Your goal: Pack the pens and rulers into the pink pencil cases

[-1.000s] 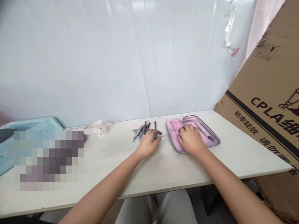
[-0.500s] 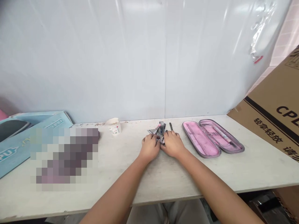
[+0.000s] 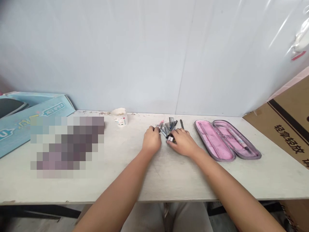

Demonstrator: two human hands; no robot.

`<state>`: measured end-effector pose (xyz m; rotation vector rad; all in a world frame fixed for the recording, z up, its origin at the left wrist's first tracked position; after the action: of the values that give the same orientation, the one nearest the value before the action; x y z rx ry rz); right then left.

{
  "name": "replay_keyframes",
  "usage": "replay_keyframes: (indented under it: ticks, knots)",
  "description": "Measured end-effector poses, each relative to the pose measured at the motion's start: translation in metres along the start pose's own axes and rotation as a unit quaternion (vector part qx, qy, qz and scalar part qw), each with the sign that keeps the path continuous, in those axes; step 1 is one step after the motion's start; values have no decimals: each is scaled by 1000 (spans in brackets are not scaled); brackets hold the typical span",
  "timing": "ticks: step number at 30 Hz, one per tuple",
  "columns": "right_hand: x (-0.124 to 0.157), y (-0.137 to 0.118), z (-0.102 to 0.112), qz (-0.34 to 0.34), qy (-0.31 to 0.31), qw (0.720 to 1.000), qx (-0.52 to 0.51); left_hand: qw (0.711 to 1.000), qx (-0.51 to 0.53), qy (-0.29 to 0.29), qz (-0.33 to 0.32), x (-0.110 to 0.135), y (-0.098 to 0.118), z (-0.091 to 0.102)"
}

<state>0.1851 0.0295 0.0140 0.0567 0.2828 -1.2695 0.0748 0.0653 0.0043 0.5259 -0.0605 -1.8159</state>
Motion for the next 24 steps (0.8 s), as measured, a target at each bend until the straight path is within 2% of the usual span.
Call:
replay_keyframes:
  ticks: [4, 7, 11, 15, 18, 20, 24]
  knots:
    - [-4, 21, 3, -25, 9, 1000, -10, 999, -4, -26, 23, -2, -5, -3]
    - [-8, 32, 2, -34, 7, 999, 21, 1000, -12, -2, 17, -3, 0, 2]
    - [-17, 21, 2, 24, 0, 994, 103, 997, 14, 59, -49, 1, 23, 15]
    - [-24, 1, 3, 116, -3, 978, 172, 989, 42, 52, -128, 8, 46, 11]
    - [-23, 0, 9, 151, 17, 971, 187, 990, 47, 43, -128, 9, 47, 6]
    - [-20, 4, 18, 152, 44, 972, 173, 990, 54, 36, -125, 9, 47, 6]
    - [-2, 7, 37, 150, 94, 978, 115, 986, 76, 49, -137, 12, 55, 17]
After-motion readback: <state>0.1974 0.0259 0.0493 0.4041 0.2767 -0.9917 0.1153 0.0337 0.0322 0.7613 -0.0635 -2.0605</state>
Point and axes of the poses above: each hand's wrist, its own x-axis away from the middle knuckle, its own z-axis out of the back of the hand, y = z × x, the point moved 9 cm from there along -x, towards the middle knuckle, and after that the axes turned 2 degrees about y, right-handed, at the moved point
